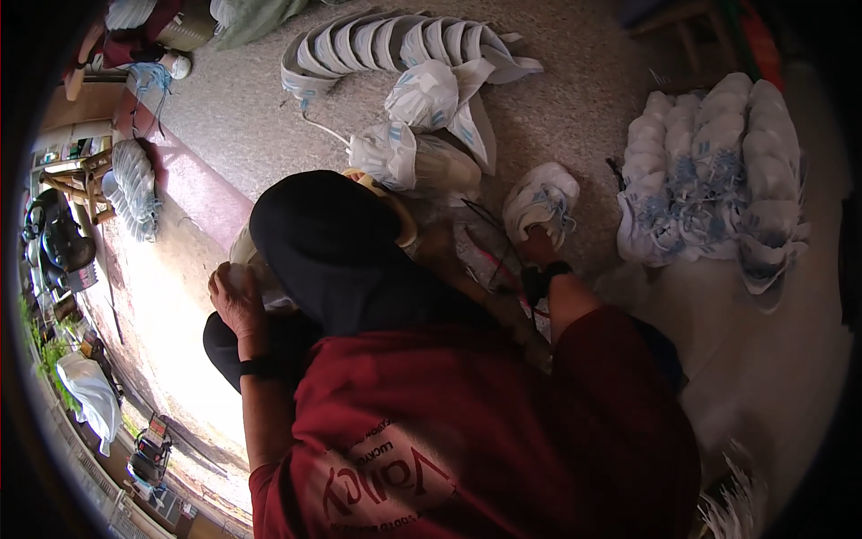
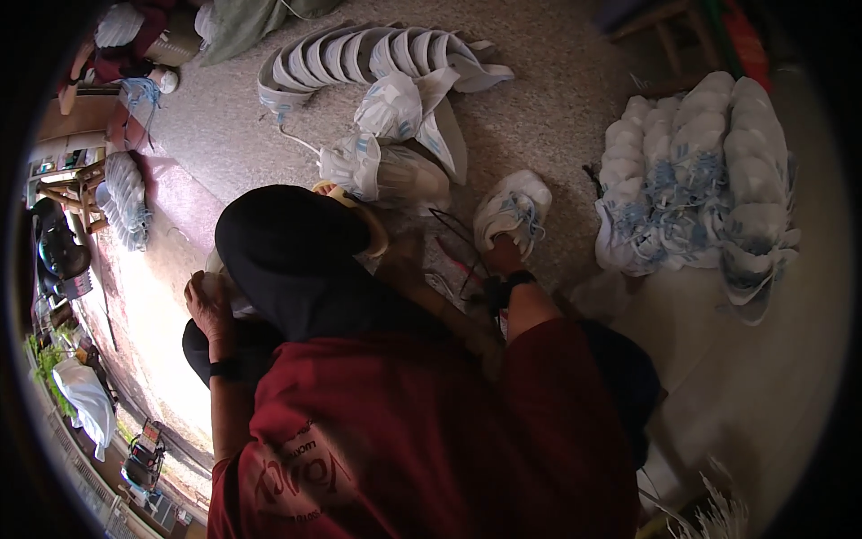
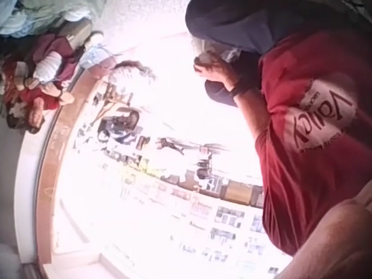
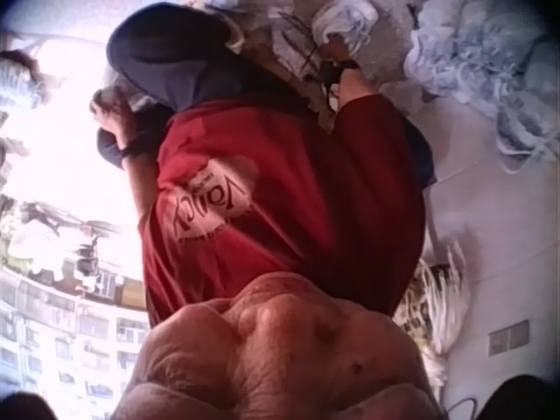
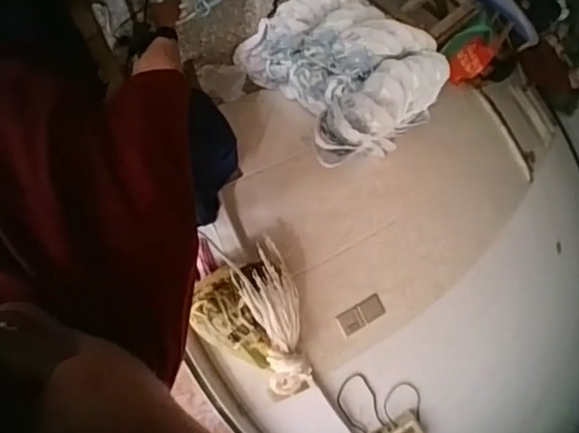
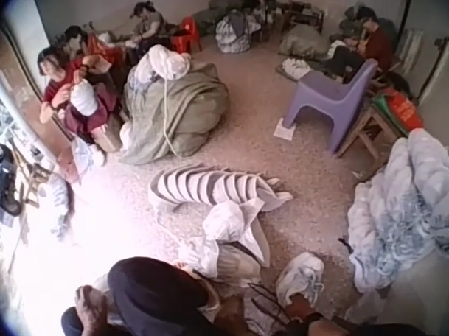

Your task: Lacing shoes as part of a manufacturing or assembly process.

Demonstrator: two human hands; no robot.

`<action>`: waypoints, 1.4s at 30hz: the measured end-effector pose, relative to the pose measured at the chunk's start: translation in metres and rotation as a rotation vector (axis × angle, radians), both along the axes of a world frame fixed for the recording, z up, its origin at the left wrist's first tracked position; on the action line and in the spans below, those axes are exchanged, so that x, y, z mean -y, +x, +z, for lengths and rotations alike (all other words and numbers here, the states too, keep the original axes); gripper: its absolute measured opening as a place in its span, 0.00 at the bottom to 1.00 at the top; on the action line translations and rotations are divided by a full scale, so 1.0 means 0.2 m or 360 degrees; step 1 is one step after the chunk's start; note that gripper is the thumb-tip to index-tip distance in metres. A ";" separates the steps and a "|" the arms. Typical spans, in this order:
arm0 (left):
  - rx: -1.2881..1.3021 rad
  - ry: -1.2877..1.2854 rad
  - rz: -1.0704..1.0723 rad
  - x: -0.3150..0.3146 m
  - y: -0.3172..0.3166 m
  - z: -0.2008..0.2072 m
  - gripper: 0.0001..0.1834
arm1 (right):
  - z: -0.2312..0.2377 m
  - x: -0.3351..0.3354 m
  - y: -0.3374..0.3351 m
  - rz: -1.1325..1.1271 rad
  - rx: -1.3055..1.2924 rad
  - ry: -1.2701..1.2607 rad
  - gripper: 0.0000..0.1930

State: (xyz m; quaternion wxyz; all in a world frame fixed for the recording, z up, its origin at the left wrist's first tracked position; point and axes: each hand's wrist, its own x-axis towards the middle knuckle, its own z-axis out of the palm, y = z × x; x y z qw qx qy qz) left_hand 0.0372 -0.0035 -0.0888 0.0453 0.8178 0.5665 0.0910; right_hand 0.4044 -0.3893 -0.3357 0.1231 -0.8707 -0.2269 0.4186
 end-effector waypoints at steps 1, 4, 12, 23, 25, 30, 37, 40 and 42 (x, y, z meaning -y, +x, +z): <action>0.0003 0.0008 -0.0011 -0.01 0.00 -0.01 0.21 | 0.00 0.03 0.00 -0.0153 0.0010 0.0050 0.26; -0.0002 0.0004 0.0008 0.00 -0.03 0.01 0.21 | 0.12 0.02 -0.05 -0.0435 -0.0028 0.0203 0.25; -0.0002 0.0062 -0.0035 0.00 0.00 0.01 0.21 | 0.33 0.13 -0.01 -0.1224 0.0016 0.0932 0.19; -0.0044 0.0091 0.0011 0.00 -0.02 0.01 0.19 | 0.10 -0.09 0.02 -0.0102 0.0181 0.0167 0.20; -0.0052 0.0080 0.0023 0.02 0.00 0.00 0.19 | 0.10 -0.17 0.13 -0.0027 -0.0070 -0.0082 0.20; -0.0070 0.0063 0.0064 0.06 0.02 0.01 0.20 | 0.30 -0.29 0.16 0.0369 -0.0012 -0.0407 0.22; -0.0021 0.0066 0.0037 -0.02 0.05 0.04 0.19 | 0.10 -0.10 0.14 -0.0206 -0.0418 0.0112 0.28; 0.0032 0.0156 0.0103 -0.03 0.01 0.10 0.19 | 0.06 -0.18 0.11 0.0150 -0.0079 0.0037 0.30; 0.0087 0.0239 0.0113 -0.02 -0.02 0.13 0.20 | -0.03 -0.15 0.12 0.0457 -0.0001 -0.0112 0.31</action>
